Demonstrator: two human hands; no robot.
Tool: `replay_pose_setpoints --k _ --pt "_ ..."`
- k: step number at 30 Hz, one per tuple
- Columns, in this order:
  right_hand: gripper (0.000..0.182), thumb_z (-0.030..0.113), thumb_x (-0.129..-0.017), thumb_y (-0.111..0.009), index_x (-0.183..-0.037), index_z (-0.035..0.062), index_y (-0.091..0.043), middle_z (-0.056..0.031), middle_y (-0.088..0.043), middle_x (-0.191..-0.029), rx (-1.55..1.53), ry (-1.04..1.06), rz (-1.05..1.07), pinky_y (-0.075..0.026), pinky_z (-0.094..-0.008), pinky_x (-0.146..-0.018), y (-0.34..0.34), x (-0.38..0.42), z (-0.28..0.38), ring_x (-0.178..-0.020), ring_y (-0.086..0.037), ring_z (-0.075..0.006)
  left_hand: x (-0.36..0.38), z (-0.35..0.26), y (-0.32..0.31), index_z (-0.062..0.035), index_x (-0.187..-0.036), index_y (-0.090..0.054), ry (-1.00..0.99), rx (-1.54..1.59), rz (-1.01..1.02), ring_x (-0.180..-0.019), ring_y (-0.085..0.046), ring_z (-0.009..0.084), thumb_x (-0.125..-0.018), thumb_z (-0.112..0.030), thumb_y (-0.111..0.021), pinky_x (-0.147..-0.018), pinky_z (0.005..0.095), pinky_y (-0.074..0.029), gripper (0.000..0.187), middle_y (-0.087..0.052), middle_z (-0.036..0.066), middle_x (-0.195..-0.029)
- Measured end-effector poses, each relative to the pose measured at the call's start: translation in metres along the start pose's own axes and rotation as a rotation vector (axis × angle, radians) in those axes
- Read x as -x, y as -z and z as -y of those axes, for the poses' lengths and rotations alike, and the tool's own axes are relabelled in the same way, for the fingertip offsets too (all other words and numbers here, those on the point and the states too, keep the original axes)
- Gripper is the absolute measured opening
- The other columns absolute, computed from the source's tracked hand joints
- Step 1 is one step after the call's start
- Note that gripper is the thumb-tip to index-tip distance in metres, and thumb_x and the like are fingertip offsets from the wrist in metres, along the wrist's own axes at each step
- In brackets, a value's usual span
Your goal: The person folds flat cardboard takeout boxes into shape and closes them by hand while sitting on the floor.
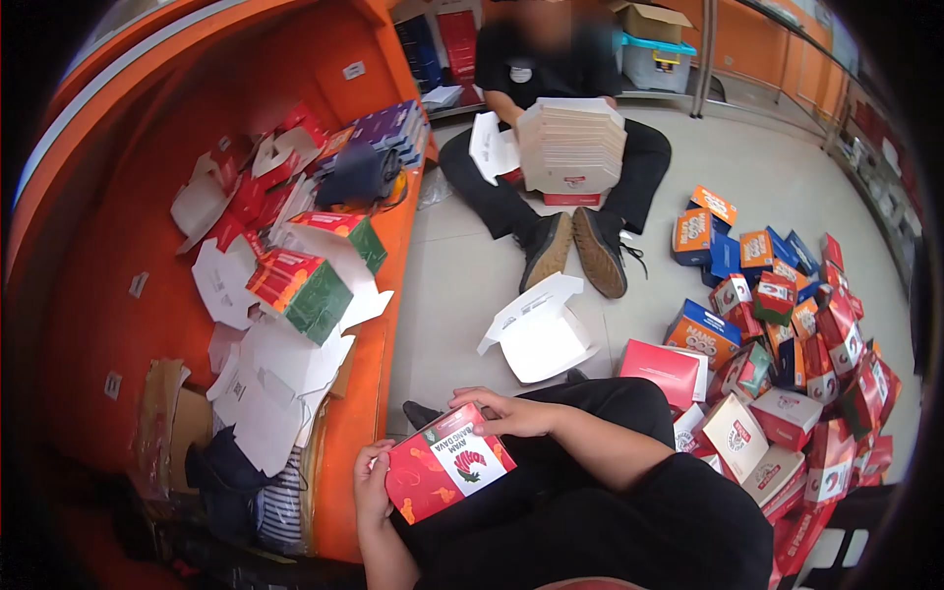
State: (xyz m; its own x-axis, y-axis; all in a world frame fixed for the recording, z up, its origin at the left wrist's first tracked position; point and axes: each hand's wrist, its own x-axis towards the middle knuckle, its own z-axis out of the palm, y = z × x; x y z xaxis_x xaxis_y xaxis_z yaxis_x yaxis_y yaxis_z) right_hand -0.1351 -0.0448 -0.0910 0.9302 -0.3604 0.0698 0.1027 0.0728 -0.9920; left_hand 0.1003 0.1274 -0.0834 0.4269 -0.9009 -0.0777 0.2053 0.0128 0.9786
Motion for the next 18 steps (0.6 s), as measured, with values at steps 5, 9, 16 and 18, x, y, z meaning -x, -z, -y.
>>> replay_pose_setpoints --k 5,9,16,18 --pt "0.040 0.013 -0.088 -0.055 -0.125 0.0123 -0.043 -0.0134 -0.035 -0.136 0.060 0.070 -0.189 -0.029 -0.0344 -0.103 0.029 0.024 0.015 -0.130 -0.028 -0.0215 -0.030 -0.007 -0.028 -0.0094 -0.122 -0.044 -0.064 0.169 0.218 -0.114 -0.045 0.0246 -0.093 -0.036 -0.043 -0.096 0.0393 -0.036 0.039 -0.044 0.011 -0.127" --pt "0.039 0.017 -0.089 -0.054 -0.126 0.0148 -0.041 -0.0052 -0.049 -0.115 -0.043 0.106 -0.933 -0.044 -0.0334 -0.087 0.091 0.105 0.034 -0.106 -0.047 -0.0160 -0.065 0.003 -0.044 -0.0160 -0.135 -0.032 0.088 -0.109 0.216 -0.130 -0.027 0.0266 -0.093 -0.047 -0.036 -0.095 0.0570 -0.027 0.052 -0.032 0.008 -0.140" --pt "0.041 0.010 -0.079 -0.064 -0.110 0.0095 -0.038 -0.0067 -0.046 -0.095 0.039 0.859 -2.208 -0.049 -0.0317 -0.061 0.128 0.338 0.102 -0.083 -0.052 -0.0164 -0.122 0.126 -0.018 -0.0033 -0.113 -0.056 0.422 -1.341 0.813 -0.097 -0.059 0.0246 -0.088 -0.030 -0.055 -0.083 0.0351 -0.044 0.037 -0.063 0.012 -0.101" --pt "0.042 0.014 -0.078 -0.065 -0.107 0.0067 -0.035 -0.0088 -0.045 -0.101 0.062 0.954 -2.334 -0.052 -0.0402 -0.064 0.119 0.395 0.110 -0.089 -0.052 -0.0216 -0.108 0.105 -0.038 -0.0026 -0.112 -0.056 0.222 -1.031 0.579 -0.093 -0.059 0.0217 -0.087 -0.027 -0.056 -0.081 0.0328 -0.045 0.034 -0.063 0.012 -0.098"
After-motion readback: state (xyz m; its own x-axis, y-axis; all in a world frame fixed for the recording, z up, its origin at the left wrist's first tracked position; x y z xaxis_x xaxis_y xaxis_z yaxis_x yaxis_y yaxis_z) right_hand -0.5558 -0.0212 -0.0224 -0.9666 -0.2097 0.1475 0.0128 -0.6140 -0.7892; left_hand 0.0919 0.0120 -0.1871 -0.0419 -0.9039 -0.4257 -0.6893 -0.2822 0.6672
